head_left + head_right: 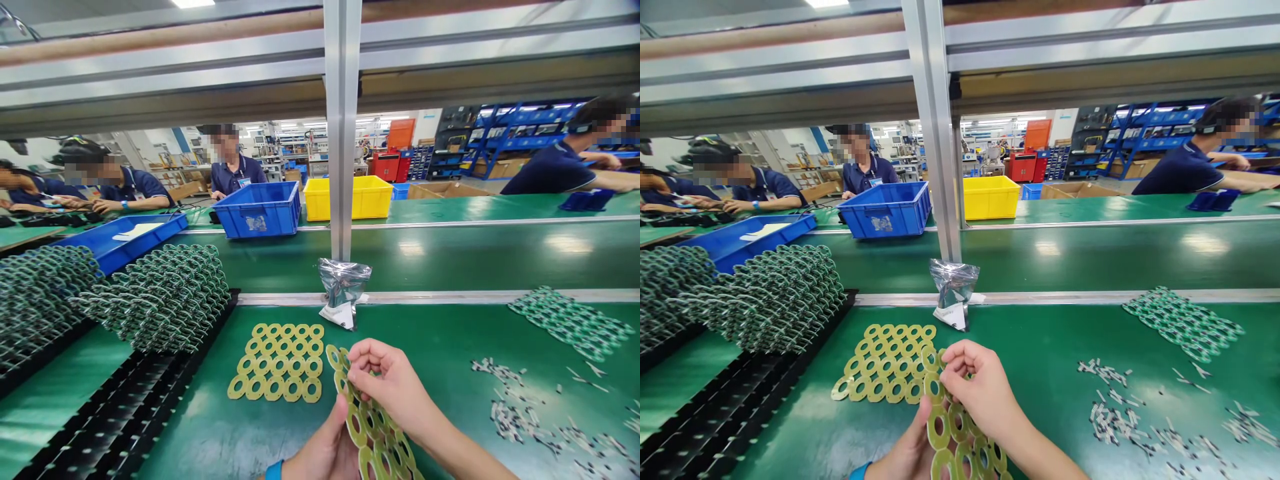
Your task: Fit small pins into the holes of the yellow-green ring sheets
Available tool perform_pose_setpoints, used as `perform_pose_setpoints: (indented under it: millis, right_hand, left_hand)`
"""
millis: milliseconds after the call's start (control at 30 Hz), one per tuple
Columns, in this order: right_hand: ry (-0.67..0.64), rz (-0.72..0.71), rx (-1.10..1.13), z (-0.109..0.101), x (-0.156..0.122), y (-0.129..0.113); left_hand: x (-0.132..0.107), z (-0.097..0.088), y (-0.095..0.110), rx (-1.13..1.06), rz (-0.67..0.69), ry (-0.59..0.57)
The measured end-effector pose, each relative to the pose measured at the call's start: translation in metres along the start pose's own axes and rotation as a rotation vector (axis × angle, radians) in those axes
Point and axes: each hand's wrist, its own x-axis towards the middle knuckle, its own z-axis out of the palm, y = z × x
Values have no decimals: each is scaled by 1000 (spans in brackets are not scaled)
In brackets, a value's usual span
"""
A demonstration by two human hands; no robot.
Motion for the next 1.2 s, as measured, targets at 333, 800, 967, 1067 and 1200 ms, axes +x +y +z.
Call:
perform_pose_setpoints:
  millis: [333,800,967,1067,1200]
  right_hand:
    - [21,20,29,1,-1,-1]
    - [23,-2,8,3,-3,1]
    - [61,-65,-144,6,-9,-1]
    - [71,-90,-238,9,-11,-1]
    - [56,-107,-310,6,-11,-5]
  left_hand:
    - [-1,3,2,-10,-9,-2]
    - [1,2,0,5,8,6]
    - [2,2,-2,4,25,9]
    - [3,1,-2,-1,20,1]
    - [3,3,-1,9,42,2]
